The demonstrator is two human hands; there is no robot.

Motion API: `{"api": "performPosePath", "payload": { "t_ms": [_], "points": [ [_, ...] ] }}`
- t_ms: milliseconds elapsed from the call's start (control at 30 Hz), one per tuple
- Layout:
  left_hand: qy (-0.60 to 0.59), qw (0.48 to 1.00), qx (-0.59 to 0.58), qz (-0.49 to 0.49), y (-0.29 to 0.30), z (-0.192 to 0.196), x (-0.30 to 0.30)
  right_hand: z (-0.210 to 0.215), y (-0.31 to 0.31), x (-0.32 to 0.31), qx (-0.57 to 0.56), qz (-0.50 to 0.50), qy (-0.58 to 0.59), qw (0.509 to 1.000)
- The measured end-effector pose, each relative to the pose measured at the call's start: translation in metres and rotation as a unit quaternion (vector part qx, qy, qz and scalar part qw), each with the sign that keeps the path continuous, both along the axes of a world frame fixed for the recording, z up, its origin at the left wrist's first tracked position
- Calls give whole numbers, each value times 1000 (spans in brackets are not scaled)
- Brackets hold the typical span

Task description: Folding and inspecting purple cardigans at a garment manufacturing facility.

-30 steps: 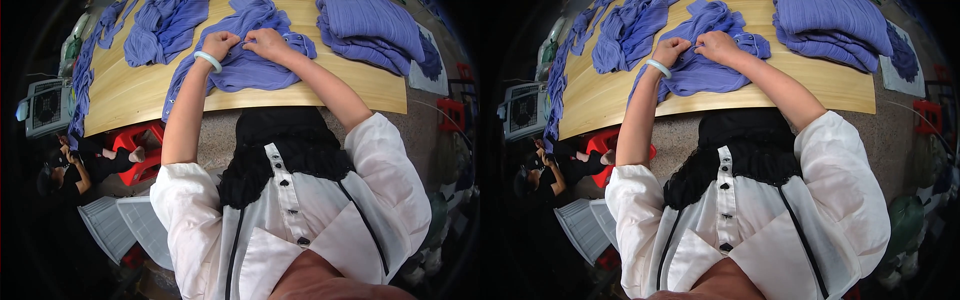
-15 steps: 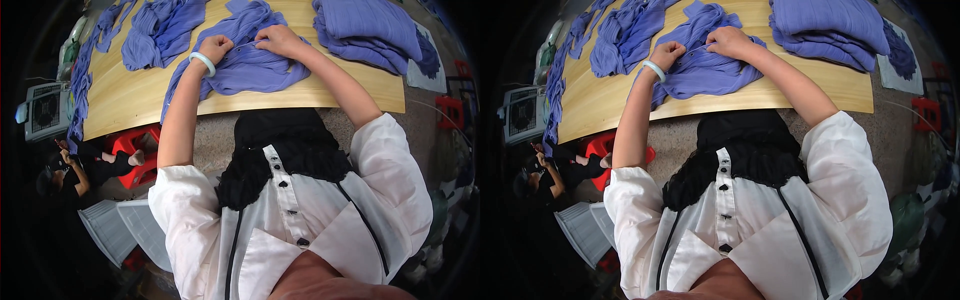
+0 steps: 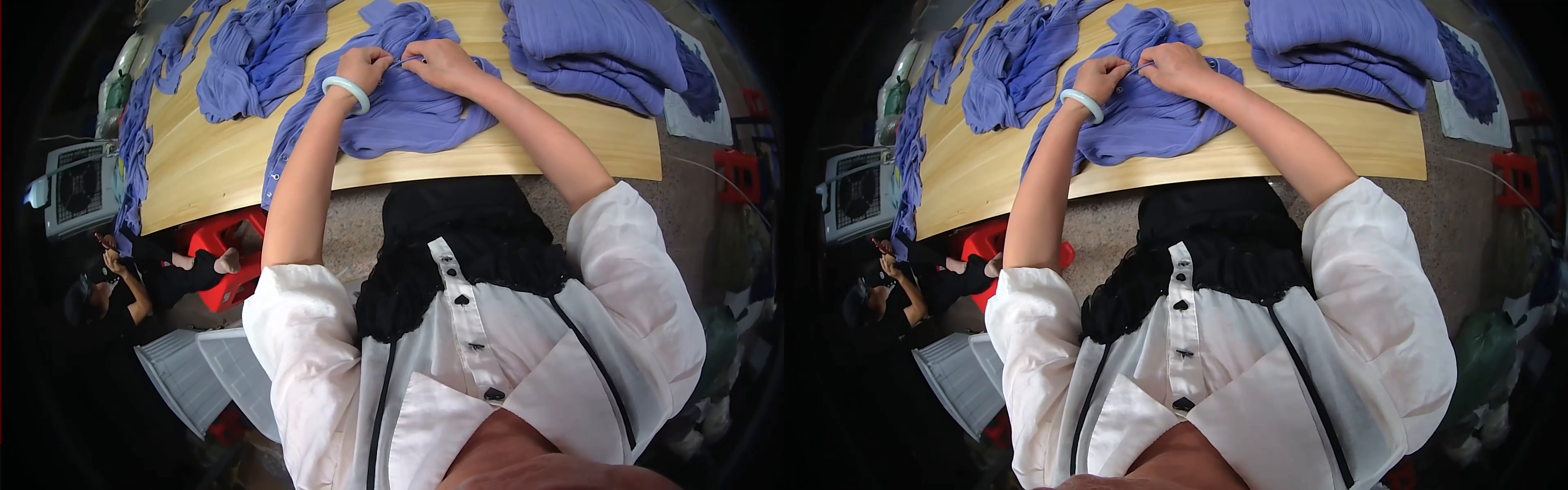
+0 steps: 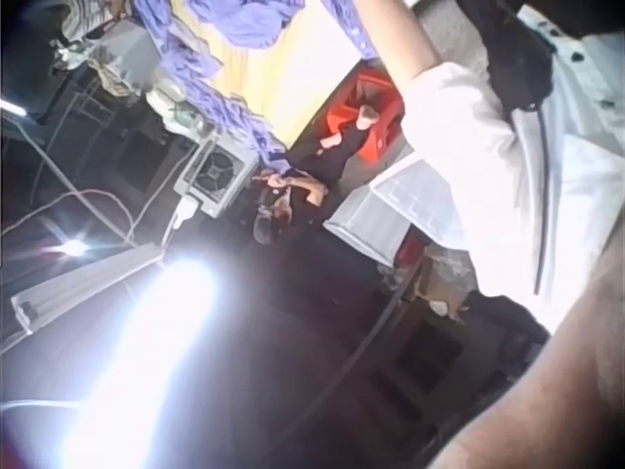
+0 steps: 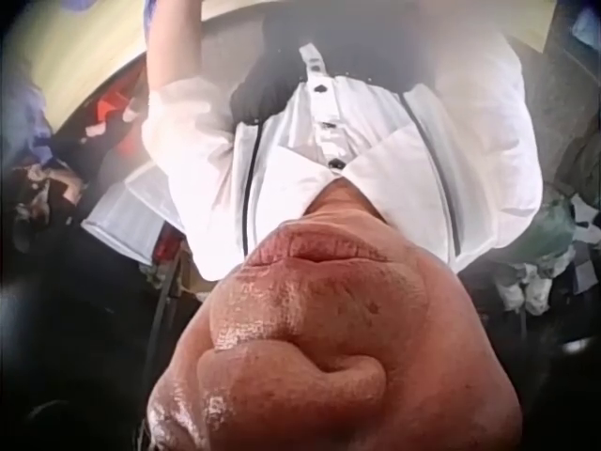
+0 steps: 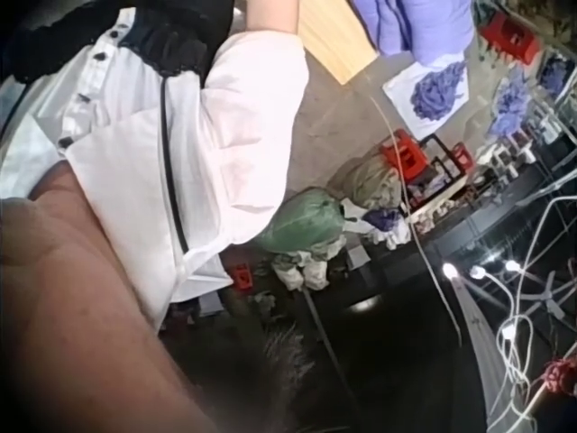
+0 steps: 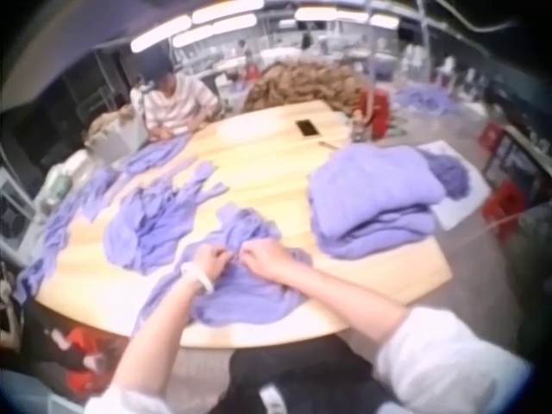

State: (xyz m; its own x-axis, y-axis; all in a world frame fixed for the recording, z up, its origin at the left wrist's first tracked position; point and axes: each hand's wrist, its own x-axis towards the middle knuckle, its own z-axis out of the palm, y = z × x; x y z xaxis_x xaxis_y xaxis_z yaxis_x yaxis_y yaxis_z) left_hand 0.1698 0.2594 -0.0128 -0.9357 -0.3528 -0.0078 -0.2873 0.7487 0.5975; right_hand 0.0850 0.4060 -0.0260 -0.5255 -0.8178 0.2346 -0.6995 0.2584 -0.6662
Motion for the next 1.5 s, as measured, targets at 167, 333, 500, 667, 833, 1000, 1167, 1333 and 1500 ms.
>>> {"api": "performPosePath", "payload": {
  "t_ms": [167, 333, 500, 667, 833, 1000, 1167, 1333, 1500],
  "points": [
    [-8, 999, 28, 16, 0, 0, 1, -1, -4, 0, -8, -15, -7, 1000],
    [33, 998, 54, -8, -8, -13, 4, -2, -6, 0, -3, -6, -17, 1000],
    [29, 996, 84, -23, -4, -4, 4, -8, -7, -6, -25, 3, -39, 999],
    [9, 995, 99, -29, -2, 2, 6, -10, -8, -11, -10, 25, -60, 998],
    [27, 981, 187, -51, -12, -13, 9, -12, -6, -6, 30, 30, -28, 999],
    [15, 974, 225, -30, -17, -21, 14, -4, 4, -5, 50, 27, -10, 998],
    [-14, 987, 160, -23, -19, -19, 14, 6, 26, -19, 90, 44, 31, 995],
    [0, 1000, -15, 28, 18, 1, -8, -1, 31, -24, 58, 44, 6, 997],
    [36, 990, -132, 36, 17, -9, -21, -3, 28, -20, 25, 64, 4, 998]
  ]
}}
